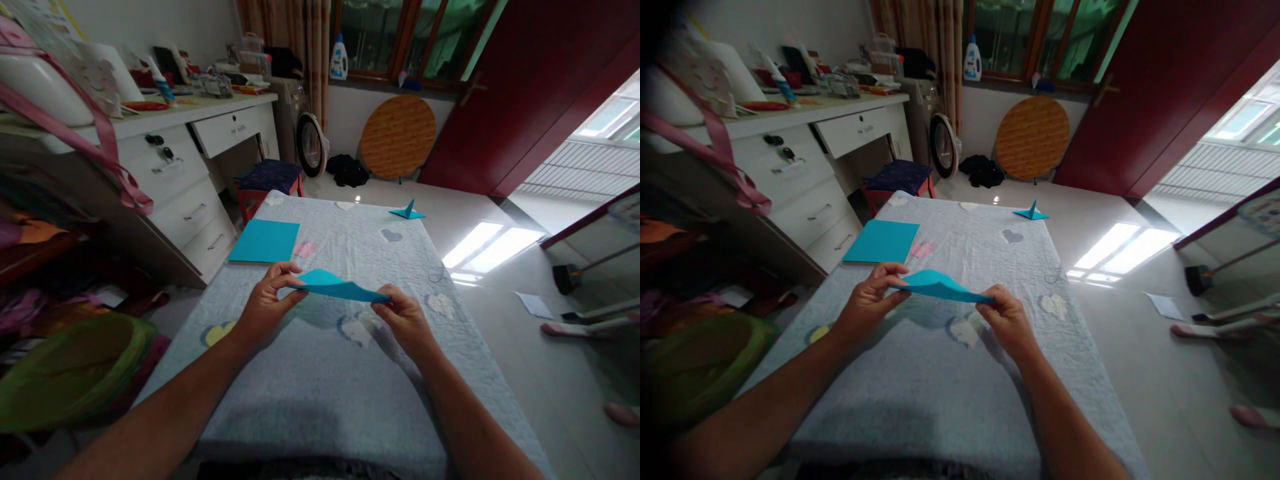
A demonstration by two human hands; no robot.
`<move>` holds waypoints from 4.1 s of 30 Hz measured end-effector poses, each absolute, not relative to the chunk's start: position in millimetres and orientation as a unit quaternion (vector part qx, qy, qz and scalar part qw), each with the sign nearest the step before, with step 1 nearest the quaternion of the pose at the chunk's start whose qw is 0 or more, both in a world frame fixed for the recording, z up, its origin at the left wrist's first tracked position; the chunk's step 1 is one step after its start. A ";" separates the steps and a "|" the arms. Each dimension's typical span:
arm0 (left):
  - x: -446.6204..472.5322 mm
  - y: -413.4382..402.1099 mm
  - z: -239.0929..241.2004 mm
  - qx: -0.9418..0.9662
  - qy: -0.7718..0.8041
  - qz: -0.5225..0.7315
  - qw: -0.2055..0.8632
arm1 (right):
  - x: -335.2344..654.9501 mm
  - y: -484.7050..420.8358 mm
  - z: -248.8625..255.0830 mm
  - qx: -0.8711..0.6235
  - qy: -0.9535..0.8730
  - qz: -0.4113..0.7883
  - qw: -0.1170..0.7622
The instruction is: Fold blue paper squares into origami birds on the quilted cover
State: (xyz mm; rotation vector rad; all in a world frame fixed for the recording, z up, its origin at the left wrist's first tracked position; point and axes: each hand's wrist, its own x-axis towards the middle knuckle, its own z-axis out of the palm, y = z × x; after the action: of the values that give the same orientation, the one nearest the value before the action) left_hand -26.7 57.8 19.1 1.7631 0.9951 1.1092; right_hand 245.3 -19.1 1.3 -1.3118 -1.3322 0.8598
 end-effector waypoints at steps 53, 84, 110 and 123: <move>-28.7 59.3 11.3 0.697 0.498 0.310 0.413 | 247.2 -30.1 8.1 -0.635 -0.619 0.335 0.318; -25.4 50.9 22.3 0.743 0.426 0.284 0.432 | 235.9 -23.3 -8.6 -0.605 -0.636 0.238 0.416; -14.8 33.7 20.1 0.823 0.330 0.399 0.232 | 214.7 -33.5 8.3 -0.526 -0.700 0.114 0.470; -13.3 27.8 19.2 0.860 0.242 0.403 0.198 | 206.3 -41.2 13.8 -0.483 -0.717 0.062 0.499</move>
State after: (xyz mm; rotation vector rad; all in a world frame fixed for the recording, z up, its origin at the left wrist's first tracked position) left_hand -13.3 27.8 19.2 2.4066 0.6778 1.1290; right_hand 206.3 -41.2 13.8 -1.1680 -1.7350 0.1505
